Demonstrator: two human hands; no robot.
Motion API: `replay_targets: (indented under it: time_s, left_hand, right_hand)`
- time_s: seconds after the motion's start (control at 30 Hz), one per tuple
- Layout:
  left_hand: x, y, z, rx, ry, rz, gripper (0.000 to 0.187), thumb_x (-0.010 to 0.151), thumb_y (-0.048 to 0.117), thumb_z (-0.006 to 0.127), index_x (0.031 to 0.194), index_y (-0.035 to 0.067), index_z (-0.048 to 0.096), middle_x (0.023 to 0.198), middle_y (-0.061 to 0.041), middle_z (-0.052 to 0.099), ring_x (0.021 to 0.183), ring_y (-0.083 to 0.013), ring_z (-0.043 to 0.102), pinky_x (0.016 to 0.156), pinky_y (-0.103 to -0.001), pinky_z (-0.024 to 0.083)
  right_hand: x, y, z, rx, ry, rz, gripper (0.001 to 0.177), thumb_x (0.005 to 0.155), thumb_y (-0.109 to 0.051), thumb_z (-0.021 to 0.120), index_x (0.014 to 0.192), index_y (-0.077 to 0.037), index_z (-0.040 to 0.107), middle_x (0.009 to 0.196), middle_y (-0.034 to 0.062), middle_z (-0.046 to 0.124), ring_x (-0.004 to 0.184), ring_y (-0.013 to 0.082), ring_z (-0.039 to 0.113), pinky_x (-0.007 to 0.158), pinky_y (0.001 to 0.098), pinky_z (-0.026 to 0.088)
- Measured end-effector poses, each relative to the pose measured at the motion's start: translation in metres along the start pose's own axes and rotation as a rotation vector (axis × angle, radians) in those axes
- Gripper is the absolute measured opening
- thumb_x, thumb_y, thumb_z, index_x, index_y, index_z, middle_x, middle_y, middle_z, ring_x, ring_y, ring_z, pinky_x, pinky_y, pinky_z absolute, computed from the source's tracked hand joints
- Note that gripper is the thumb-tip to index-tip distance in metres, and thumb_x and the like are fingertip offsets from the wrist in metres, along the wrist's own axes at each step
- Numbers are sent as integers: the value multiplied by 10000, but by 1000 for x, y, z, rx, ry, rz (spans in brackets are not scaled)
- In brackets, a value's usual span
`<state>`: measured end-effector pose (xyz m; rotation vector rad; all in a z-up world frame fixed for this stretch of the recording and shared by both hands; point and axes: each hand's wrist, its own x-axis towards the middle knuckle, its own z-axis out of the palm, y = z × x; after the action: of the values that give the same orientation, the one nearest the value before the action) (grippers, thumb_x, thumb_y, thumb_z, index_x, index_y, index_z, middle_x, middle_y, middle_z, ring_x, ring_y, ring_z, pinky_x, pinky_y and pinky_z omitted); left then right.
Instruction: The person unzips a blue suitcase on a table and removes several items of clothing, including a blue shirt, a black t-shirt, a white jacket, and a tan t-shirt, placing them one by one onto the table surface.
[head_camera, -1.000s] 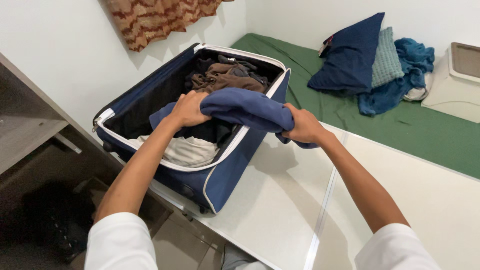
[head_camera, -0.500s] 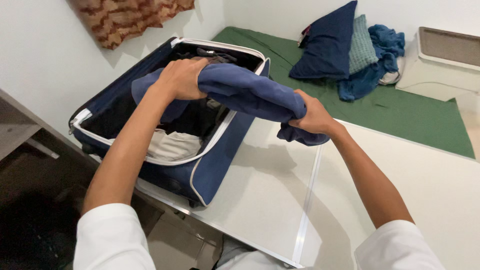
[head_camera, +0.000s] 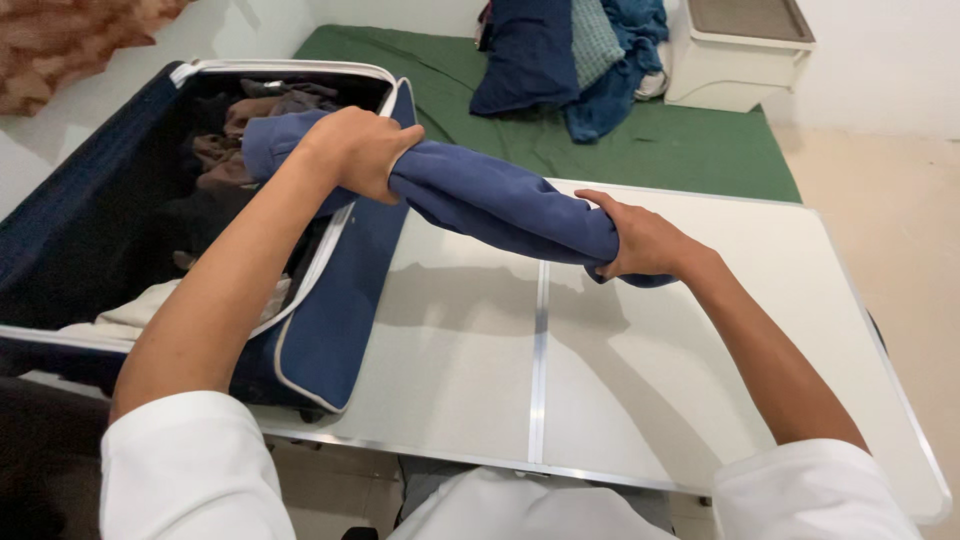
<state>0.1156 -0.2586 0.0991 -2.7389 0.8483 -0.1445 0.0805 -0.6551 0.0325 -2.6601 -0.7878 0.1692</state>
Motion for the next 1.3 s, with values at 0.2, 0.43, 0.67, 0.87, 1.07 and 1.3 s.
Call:
replay_targets:
  time_s: [0.2,0.43,0.67,0.87,1.07,1.3]
  left_hand:
    - [37,45,11,-73,-16,88,695,613,474,869,1137,98,610,899,-146,745,862,-392,721,744,-497,575]
    - [73,101,40,-153,-23,220,911,582,760,808,1091,30,615,899,-184,734,860,-406,710,762,-494,571]
    - [108,173,127,-488,-85,200,890,848,798,506,1308,40,584,994,-238,712,964,-422,686,862,-518,529]
    - [125,224,164,-618,-56,199,749,934,669,422,1516,196,441,1041,-194,718,978,-405,677,830,-510,528]
    - [143,249,182,-562,-139,173,647,963,653,431,1536,351,422,1040,-158,666,872,-375,684,775,-472,558]
    - [152,278,204,-615,35,105,588,960,608,476,1475,327,514,1107,-94,647,917,-319,664,792,-442,538]
  right_hand:
    - [-52,26,0,48,-132,279,1097,620,-177,889,1550,-327,328,1160,140,736,1082,347,693,971,447,542]
    - [-92,91,25,103,-151,321,1052,590,-102,914,1494,-291,409,1226,89,724,1158,318,671,1014,431,509]
    - [-112,209,106,-233,17,299,771,667,-168,893,1359,-236,560,1296,54,655,1292,269,553,1129,477,373]
    - [-123,260,136,-486,90,265,752,703,-136,838,1390,-255,556,1449,14,552,1434,298,396,1191,636,267]
    - [-127,220,115,-387,128,813,1180,572,-188,927,1560,-149,282,1550,246,206,1409,469,209,1067,750,209]
    - [-147,238,164,195,483,812,836,781,-108,613,1569,-45,339,1478,309,328,1300,505,377,1153,552,355]
